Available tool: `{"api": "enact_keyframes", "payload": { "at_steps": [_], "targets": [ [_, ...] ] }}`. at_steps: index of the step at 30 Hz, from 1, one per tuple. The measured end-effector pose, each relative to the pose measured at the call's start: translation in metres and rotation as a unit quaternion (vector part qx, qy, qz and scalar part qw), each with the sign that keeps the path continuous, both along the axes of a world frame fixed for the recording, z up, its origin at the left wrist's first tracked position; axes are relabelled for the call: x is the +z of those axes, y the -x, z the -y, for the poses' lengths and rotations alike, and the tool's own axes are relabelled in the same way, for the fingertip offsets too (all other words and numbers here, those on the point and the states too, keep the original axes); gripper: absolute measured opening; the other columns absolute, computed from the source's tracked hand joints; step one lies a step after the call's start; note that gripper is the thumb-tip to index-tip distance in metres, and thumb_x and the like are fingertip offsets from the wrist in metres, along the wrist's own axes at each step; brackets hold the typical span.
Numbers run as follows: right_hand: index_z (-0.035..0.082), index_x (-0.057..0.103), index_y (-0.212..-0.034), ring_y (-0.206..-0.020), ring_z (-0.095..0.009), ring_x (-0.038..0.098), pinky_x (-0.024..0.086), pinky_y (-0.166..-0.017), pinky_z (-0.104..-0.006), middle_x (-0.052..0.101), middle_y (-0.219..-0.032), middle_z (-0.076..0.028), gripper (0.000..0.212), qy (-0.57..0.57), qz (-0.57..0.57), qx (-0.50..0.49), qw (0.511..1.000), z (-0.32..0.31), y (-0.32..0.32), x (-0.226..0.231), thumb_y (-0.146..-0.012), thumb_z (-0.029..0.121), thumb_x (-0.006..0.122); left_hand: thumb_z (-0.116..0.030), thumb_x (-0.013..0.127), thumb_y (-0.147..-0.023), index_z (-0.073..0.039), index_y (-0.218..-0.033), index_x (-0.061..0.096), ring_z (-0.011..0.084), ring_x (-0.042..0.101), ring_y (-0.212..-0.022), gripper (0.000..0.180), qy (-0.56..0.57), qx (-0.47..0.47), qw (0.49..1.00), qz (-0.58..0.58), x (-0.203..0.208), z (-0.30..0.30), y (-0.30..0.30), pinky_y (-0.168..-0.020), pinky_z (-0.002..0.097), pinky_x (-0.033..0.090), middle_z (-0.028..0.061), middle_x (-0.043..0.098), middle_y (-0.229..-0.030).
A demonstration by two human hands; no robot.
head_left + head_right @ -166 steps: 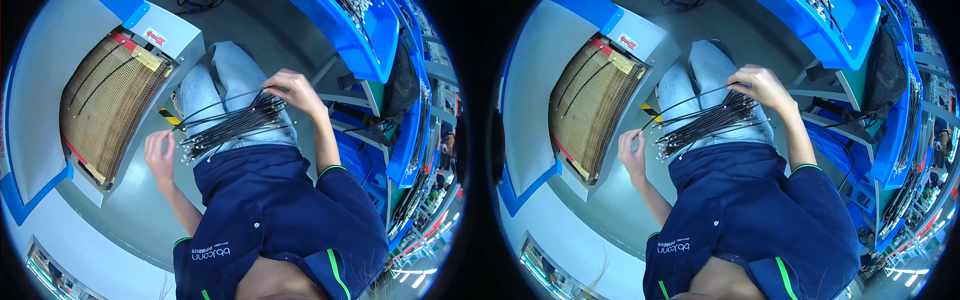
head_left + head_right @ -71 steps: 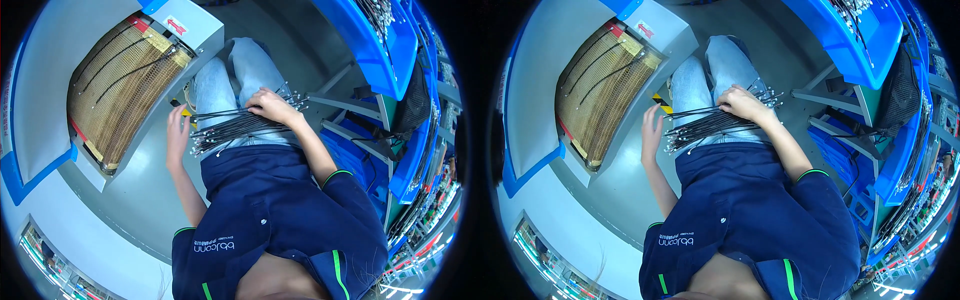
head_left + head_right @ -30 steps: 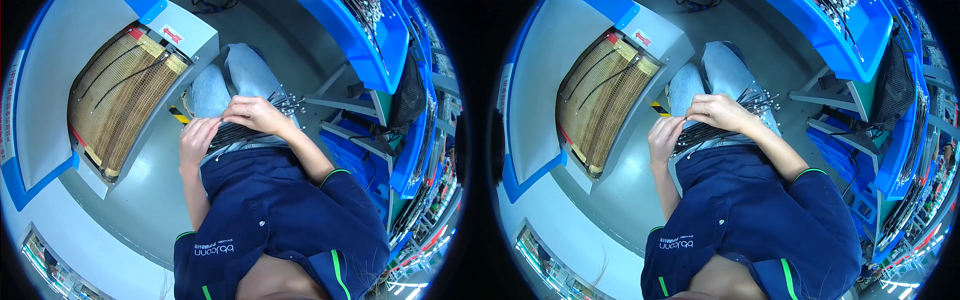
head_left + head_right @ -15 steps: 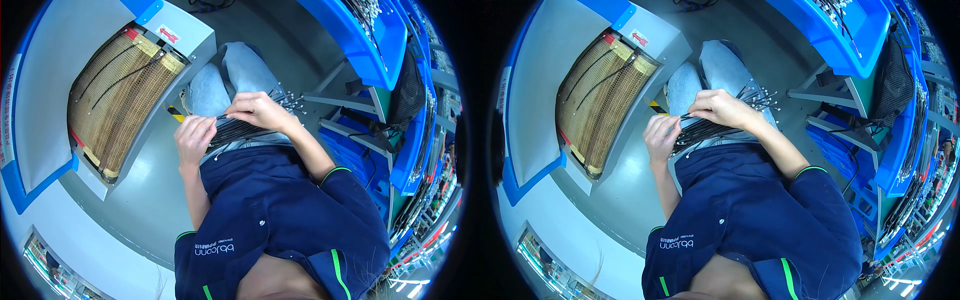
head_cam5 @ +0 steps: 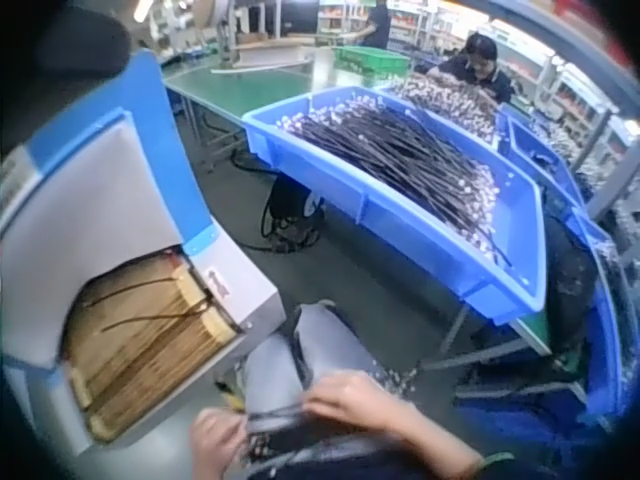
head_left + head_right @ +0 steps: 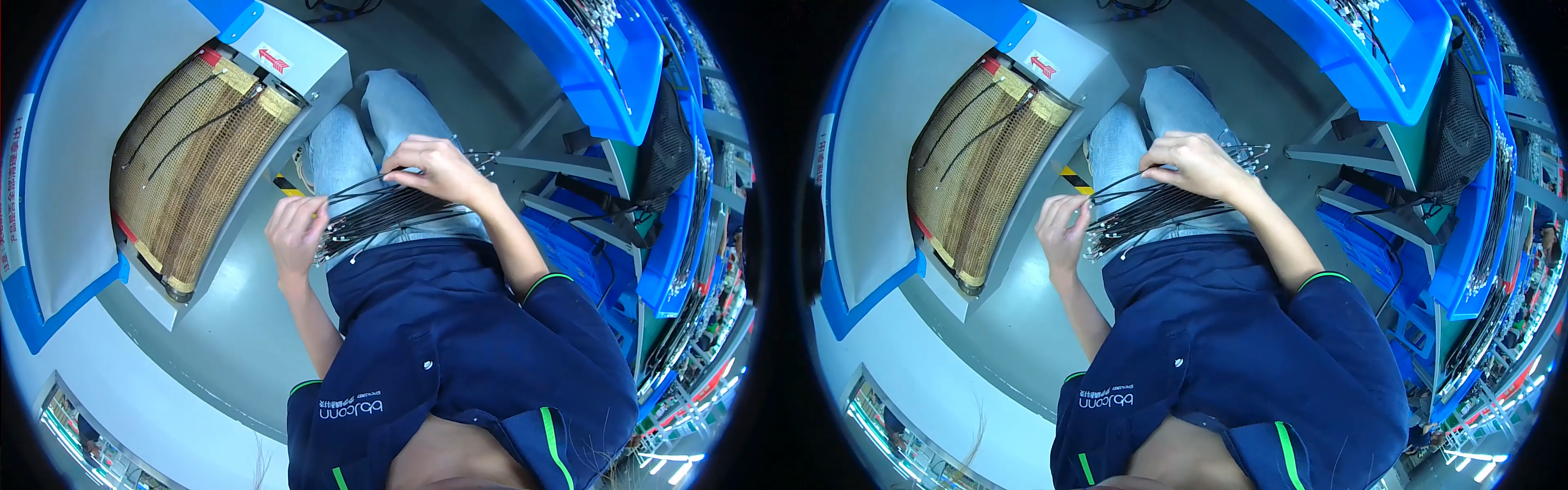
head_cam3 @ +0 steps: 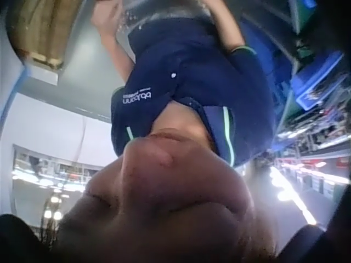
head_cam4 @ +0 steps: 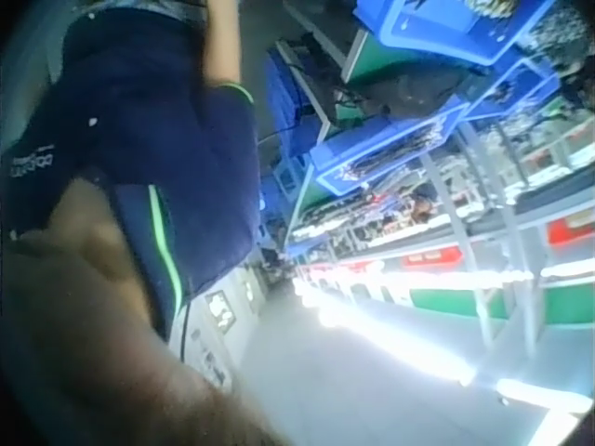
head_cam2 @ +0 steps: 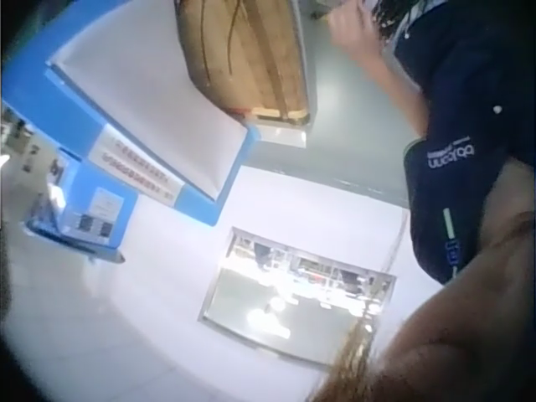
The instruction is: The person applies heat-shrink tubes onto electrical wires using a thermal machine, shrinking the tubes into place.
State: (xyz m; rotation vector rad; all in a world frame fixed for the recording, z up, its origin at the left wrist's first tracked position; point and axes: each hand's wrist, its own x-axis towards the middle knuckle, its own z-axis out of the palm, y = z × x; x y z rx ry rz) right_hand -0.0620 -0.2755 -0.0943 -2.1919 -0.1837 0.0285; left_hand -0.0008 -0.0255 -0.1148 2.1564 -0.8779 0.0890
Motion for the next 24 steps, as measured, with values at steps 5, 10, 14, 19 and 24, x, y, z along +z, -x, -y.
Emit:
{"api": "enact_keyframes", "payload": {
  "at_steps": [5, 10, 14, 19, 24],
  "targets": [
    [0.006, 0.066, -0.084, -0.074, -0.023, 0.059, 0.048, -0.066, -0.0339, 0.063, -0.077, -0.006, 0.009, 0.088, 0.027, -0.018, 0.996, 0.039, 0.009, -0.004, -0.078, 0.012, 0.069, 0.003, 0.071, -0.069, -0.003, -0.082, 0.066, 0.0235, 0.061, -0.076, 0.015, -0.024, 0.097, 0.995, -0.020, -0.007, -0.045, -0.005, -0.070, 0.0324, 0.049, 0.0078, 0.065, -0.078],
    [0.001, 0.066, -0.090, -0.075, -0.025, 0.062, 0.050, -0.066, -0.0332, 0.063, -0.081, -0.010, 0.013, 0.052, -0.037, -0.051, 0.997, 0.054, 0.014, 0.001, -0.080, 0.009, 0.067, 0.004, 0.070, -0.070, -0.002, -0.083, 0.065, 0.0230, 0.060, -0.075, 0.015, -0.041, 0.123, 0.991, -0.025, -0.013, -0.064, -0.008, -0.068, 0.0321, 0.048, 0.0080, 0.064, -0.079],
    [0.004, 0.065, -0.088, -0.075, -0.026, 0.061, 0.050, -0.065, -0.0339, 0.062, -0.080, -0.009, 0.010, 0.053, -0.017, -0.062, 0.997, 0.050, 0.013, 0.001, -0.082, 0.012, 0.065, 0.004, 0.069, -0.071, -0.002, -0.084, 0.065, 0.0222, 0.059, -0.074, 0.015, -0.042, 0.128, 0.991, -0.025, -0.016, -0.065, -0.007, -0.066, 0.0312, 0.047, 0.0078, 0.063, -0.078],
    [0.004, 0.064, -0.087, -0.075, -0.024, 0.062, 0.051, -0.064, -0.0327, 0.062, -0.080, -0.008, 0.008, 0.054, 0.034, -0.075, 0.995, 0.049, 0.016, 0.004, -0.080, 0.007, 0.067, 0.004, 0.069, -0.071, -0.002, -0.084, 0.065, 0.0214, 0.059, -0.073, 0.015, -0.045, 0.140, 0.988, -0.036, -0.013, -0.070, -0.005, -0.065, 0.0305, 0.047, 0.0076, 0.063, -0.078],
    [0.004, 0.064, -0.086, -0.071, -0.022, 0.060, 0.049, -0.062, -0.0319, 0.061, -0.077, -0.007, 0.008, 0.031, 0.050, -0.070, 0.996, 0.049, 0.019, 0.004, -0.080, 0.009, 0.067, 0.005, 0.069, -0.071, -0.002, -0.084, 0.065, 0.0210, 0.059, -0.073, 0.016, -0.038, 0.147, 0.988, -0.019, -0.012, -0.072, -0.001, -0.065, 0.0303, 0.048, 0.0074, 0.063, -0.077]
  ]
}}
